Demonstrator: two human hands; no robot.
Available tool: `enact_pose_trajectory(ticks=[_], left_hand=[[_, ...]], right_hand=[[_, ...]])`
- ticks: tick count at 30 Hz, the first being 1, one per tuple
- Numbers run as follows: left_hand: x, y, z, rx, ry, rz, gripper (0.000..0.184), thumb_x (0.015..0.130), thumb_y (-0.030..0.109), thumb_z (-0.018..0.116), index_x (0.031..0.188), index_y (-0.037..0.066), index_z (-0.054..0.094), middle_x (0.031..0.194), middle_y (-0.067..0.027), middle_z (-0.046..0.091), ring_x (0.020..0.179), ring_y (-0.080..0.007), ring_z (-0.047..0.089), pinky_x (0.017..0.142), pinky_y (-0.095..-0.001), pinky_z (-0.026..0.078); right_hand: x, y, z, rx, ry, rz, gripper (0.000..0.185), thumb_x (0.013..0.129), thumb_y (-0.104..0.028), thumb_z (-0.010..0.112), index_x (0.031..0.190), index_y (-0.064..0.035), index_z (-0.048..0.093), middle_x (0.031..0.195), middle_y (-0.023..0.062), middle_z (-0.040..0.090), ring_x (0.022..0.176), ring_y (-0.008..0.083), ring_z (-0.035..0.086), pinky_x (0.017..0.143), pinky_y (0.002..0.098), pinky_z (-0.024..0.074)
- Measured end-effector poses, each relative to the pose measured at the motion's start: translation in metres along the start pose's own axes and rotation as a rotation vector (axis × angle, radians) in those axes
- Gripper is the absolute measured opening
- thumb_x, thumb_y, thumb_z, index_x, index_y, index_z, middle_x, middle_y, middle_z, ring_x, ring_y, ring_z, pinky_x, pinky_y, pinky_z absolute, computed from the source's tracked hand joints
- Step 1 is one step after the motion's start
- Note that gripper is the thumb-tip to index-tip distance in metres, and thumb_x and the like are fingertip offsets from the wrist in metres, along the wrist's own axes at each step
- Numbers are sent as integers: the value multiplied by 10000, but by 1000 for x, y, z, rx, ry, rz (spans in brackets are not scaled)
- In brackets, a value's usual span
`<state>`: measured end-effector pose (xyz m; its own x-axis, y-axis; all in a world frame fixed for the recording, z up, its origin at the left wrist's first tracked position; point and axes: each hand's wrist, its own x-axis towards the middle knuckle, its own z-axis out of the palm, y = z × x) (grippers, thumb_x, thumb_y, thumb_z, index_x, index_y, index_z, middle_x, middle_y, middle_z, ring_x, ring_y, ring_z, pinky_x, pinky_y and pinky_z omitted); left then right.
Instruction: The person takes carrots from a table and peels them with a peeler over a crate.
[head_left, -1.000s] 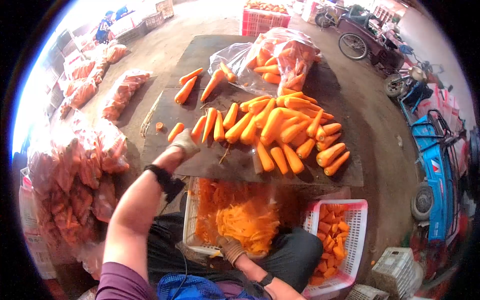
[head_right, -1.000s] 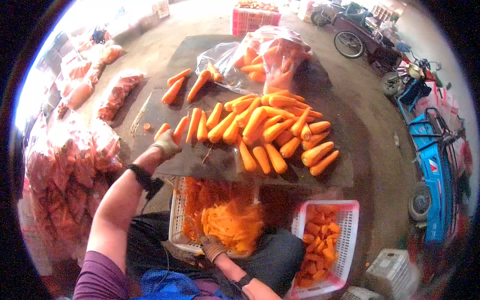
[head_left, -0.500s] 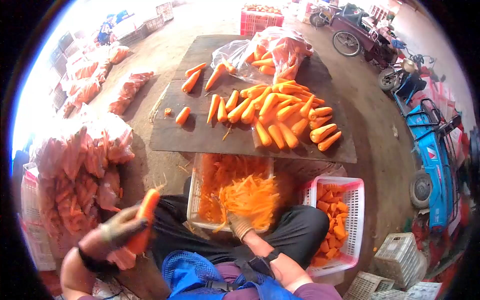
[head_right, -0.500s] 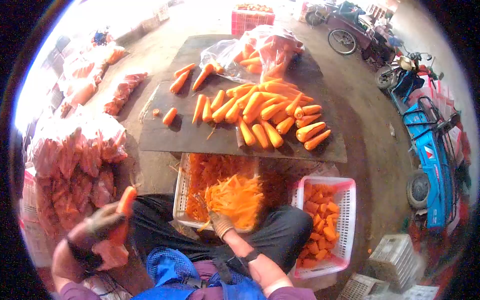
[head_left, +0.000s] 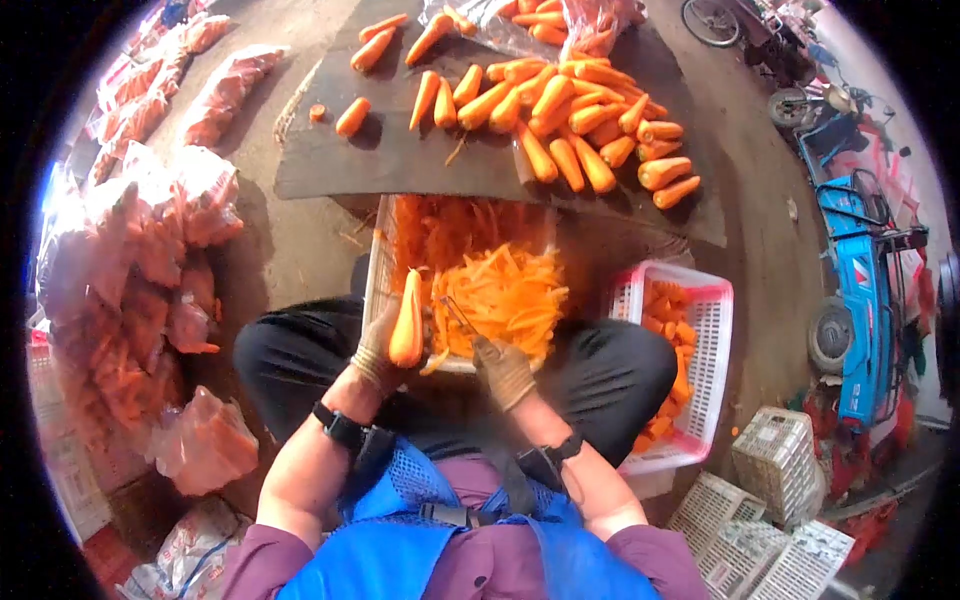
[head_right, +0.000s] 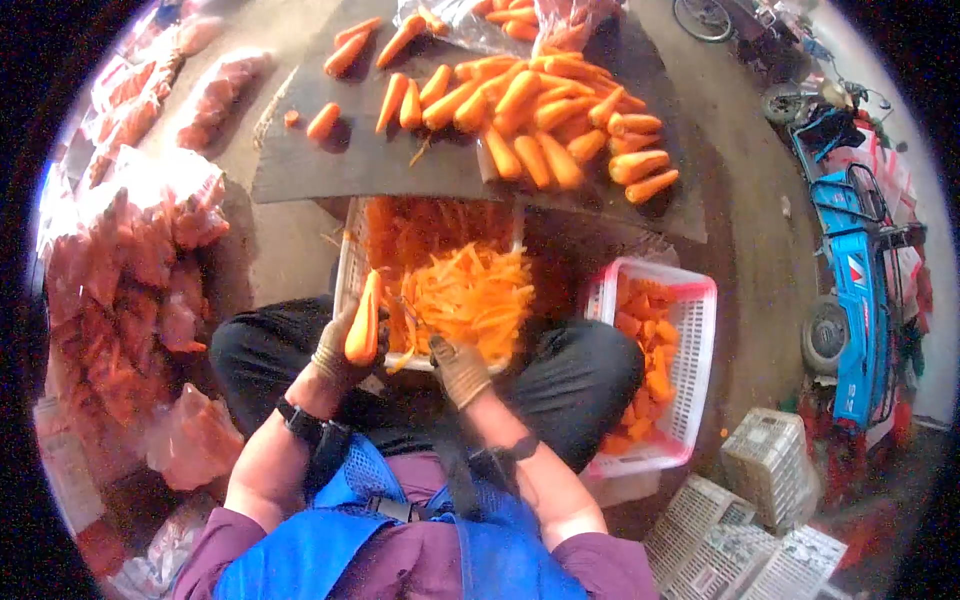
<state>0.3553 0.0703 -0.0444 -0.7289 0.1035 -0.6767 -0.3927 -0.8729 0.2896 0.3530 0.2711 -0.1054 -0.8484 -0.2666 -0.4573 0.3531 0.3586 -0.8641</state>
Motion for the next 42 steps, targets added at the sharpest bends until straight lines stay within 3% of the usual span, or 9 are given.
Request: enact_pose_trajectory(ticks=[4, 5, 8, 19, 22, 26, 32, 41, 42], left_hand=[[13, 1, -11, -3, 1, -78, 386, 880, 376, 532, 1052, 31, 530, 856, -74, 599, 701, -182, 595, 613, -285, 519], [14, 0, -11, -3, 31, -92, 383, 881, 370, 531, 1049, 26, 531, 856, -76, 599, 702, -183, 594, 615, -283, 519], [18, 3, -15, 21, 38, -147, 391, 863, 368, 554, 1035, 17, 534, 856, -79, 603, 712, -193, 600, 618, -293, 521], [20, -2, -4, 19, 100, -150, 404, 857, 385, 557, 1089, 55, 529, 888, -85, 620, 715, -205, 598, 634, -320, 520], [26, 0, -11, -401, 120, -304, 400, 871, 389, 532, 1090, 55, 527, 898, -89, 616, 699, -203, 593, 629, -320, 518], [16, 0, 4, -168, 200, -328, 400, 871, 414, 510, 1076, 72, 541, 867, -77, 614, 687, -190, 588, 623, -333, 510], [27, -11, -23, 462, 52, -30, 395, 857, 453, 500, 997, 94, 585, 769, -26, 613, 668, -172, 584, 563, -303, 486], [19, -11, -5, 152, 271, -140, 358, 863, 408, 526, 987, 74, 561, 789, -49, 609, 645, -190, 597, 516, -314, 511], [20, -12, -14, 507, 148, -1, 349, 869, 391, 527, 987, 64, 556, 794, -56, 607, 658, -189, 599, 529, -311, 514]], right_hand=[[-11, -23, -5, -244, -51, -100, 561, 893, -529, 418, 692, -21, 543, 538, 108, 459, 516, 219, 459, 515, 355, 382], [-10, -24, -3, -249, -25, -164, 638, 865, -597, 394, 682, -9, 562, 575, 194, 525, 563, 365, 536, 537, 413, 416], [-10, -24, 3, -323, -34, -232, 648, 867, -605, 367, 709, -12, 578, 626, 218, 546, 643, 396, 561, 566, 429, 428], [-12, -31, 6, -362, -106, -317, 601, 879, -581, 352, 762, -52, 612, 680, 214, 575, 693, 400, 573, 578, 451, 434], [-12, -34, 3, -437, -151, -296, 560, 890, -550, 366, 814, -57, 621, 719, 196, 587, 704, 376, 575, 592, 416, 440], [-10, -33, 4, -530, -135, -282, 542, 894, -537, 368, 817, -72, 634, 740, 172, 605, 719, 357, 587, 605, 411, 446], [-10, -37, 3, -527, -157, -297, 537, 892, -531, 374, 792, -72, 634, 726, 169, 606, 705, 363, 585, 593, 425, 444], [-16, -49, -3, -526, -119, -207, 498, 896, -499, 387, 792, -83, 640, 721, 156, 611, 706, 345, 594, 605, 419, 448], [-14, -47, -3, -522, -153, -214, 495, 889, -512, 378, 821, -95, 637, 749, 154, 620, 732, 347, 600, 622, 428, 456]])
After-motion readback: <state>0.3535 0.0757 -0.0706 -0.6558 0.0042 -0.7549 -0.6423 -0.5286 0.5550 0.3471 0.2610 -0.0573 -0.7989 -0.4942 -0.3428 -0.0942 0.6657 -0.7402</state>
